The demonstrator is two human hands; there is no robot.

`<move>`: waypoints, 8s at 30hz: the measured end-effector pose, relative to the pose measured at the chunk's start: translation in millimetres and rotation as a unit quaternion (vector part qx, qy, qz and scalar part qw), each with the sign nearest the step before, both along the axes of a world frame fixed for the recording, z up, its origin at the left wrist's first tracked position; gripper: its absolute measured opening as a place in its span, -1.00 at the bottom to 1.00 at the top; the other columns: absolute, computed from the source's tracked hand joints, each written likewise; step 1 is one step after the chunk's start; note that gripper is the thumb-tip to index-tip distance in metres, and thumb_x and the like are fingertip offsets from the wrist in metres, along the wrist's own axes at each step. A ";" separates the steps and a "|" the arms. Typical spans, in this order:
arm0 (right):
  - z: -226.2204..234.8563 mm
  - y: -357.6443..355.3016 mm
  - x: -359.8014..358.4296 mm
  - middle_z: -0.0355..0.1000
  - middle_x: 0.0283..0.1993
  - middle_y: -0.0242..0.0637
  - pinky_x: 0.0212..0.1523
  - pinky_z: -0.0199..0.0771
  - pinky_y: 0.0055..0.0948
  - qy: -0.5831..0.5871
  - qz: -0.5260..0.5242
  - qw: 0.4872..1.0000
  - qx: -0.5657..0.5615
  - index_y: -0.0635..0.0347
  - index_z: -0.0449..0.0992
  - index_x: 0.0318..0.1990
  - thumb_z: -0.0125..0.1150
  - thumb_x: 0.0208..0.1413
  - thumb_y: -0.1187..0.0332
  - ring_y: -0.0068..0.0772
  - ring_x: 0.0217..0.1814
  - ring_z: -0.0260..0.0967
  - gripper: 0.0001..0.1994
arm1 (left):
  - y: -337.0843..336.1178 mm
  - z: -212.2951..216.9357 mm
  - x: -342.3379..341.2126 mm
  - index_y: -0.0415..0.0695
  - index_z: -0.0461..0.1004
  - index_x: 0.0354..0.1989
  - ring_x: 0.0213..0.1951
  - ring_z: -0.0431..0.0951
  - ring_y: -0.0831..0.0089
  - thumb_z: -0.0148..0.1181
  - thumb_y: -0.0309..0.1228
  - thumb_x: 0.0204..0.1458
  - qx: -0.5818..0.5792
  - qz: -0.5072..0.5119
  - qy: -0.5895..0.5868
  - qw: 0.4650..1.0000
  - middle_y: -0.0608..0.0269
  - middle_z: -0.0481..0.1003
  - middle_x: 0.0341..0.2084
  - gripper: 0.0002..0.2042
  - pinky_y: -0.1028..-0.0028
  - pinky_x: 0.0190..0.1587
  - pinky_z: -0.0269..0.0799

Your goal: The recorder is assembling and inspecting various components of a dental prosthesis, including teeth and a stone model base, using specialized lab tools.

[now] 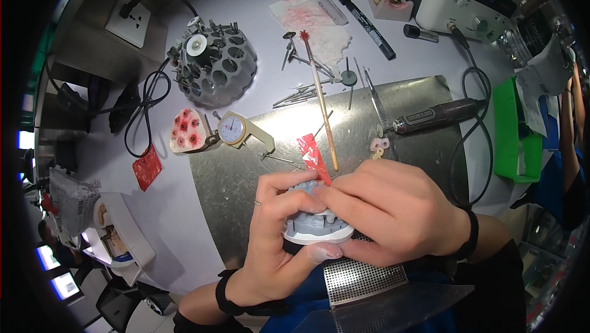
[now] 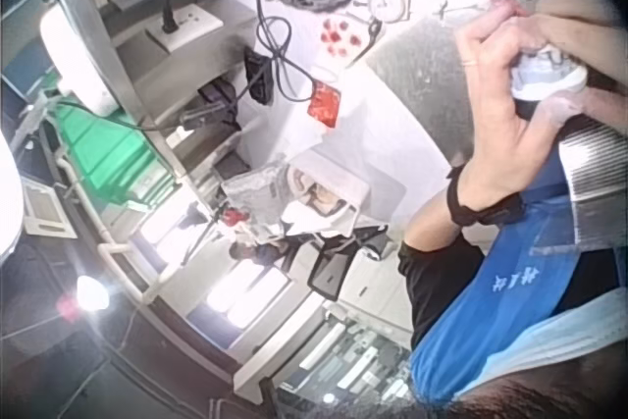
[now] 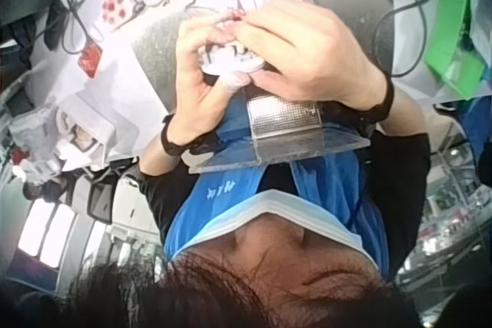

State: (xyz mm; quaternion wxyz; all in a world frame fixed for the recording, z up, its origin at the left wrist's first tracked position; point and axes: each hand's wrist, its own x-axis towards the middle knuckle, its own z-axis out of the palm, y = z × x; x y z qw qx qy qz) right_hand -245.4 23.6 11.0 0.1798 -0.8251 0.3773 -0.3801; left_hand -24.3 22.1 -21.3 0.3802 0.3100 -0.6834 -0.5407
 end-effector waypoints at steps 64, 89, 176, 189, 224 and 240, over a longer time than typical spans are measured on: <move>17.7 -22.5 -32.2 0.62 -0.30 -0.14 -0.26 0.59 -0.44 -0.133 -0.102 0.970 0.174 0.37 0.68 -0.23 0.32 0.09 0.61 -0.28 -0.31 0.64 -0.90 | -20.2 32.4 22.3 -0.17 0.43 -0.10 0.03 0.49 -0.02 0.57 -0.28 -0.05 -0.248 -0.001 -0.174 0.953 -0.18 0.38 0.08 -0.54 0.17 0.07 0.47; 28.3 -25.4 -30.5 0.55 -0.15 0.11 -0.23 0.66 -0.43 -0.346 -0.037 0.937 0.019 0.26 0.24 0.01 0.07 0.29 0.62 -0.29 -0.26 0.59 -0.78 | -18.6 14.6 17.5 -0.19 0.33 -0.06 -0.04 0.54 0.10 0.56 -0.15 -0.01 -0.140 0.026 -0.078 0.987 -0.03 0.45 -0.05 -0.44 0.26 0.01 0.48; 11.4 0.4 -29.7 0.64 -0.27 0.09 -0.50 0.68 -0.35 -0.244 0.180 0.915 0.267 0.17 0.40 -0.32 0.42 -0.02 0.71 -0.11 -0.48 0.63 -0.70 | -8.5 -8.9 -4.6 -0.07 0.42 -0.29 0.19 0.58 -0.12 0.37 -0.62 -0.11 -0.203 -0.077 -0.011 0.976 -0.04 0.53 0.04 -0.73 -0.02 0.13 0.58; 10.7 11.8 -30.4 0.60 -0.25 -0.23 -0.53 0.55 -0.40 -0.246 0.130 0.926 0.257 0.07 0.44 -0.36 0.44 -0.03 0.62 -0.22 -0.46 0.57 -0.73 | -11.3 -7.2 -1.5 -0.14 0.39 -0.21 0.17 0.58 -0.16 0.39 -0.57 -0.11 -0.241 -0.109 -0.019 0.964 -0.11 0.52 0.04 -0.68 0.00 -0.01 0.63; 24.3 -80.1 -24.6 0.57 0.09 -0.11 -0.10 0.58 -0.32 0.116 -0.108 0.983 -0.094 0.24 0.62 -0.17 0.15 0.01 0.72 -0.10 -0.03 0.60 -0.73 | -39.8 16.9 26.9 -0.17 0.13 0.24 0.21 0.45 0.29 0.58 -0.59 -0.18 0.019 0.174 0.161 0.971 -0.06 0.37 0.17 -0.17 0.31 0.28 0.45; 13.2 -24.4 -30.8 0.51 -0.14 -0.32 -0.17 0.48 -0.34 0.181 -0.001 0.983 0.026 0.14 0.70 -0.23 0.53 -0.12 0.50 -0.24 -0.14 0.44 -0.77 | -21.1 4.8 14.3 -0.24 0.19 0.30 0.09 0.65 0.27 0.77 -0.27 -0.29 0.001 0.054 0.068 0.996 -0.09 0.60 0.02 -0.01 0.36 0.17 0.53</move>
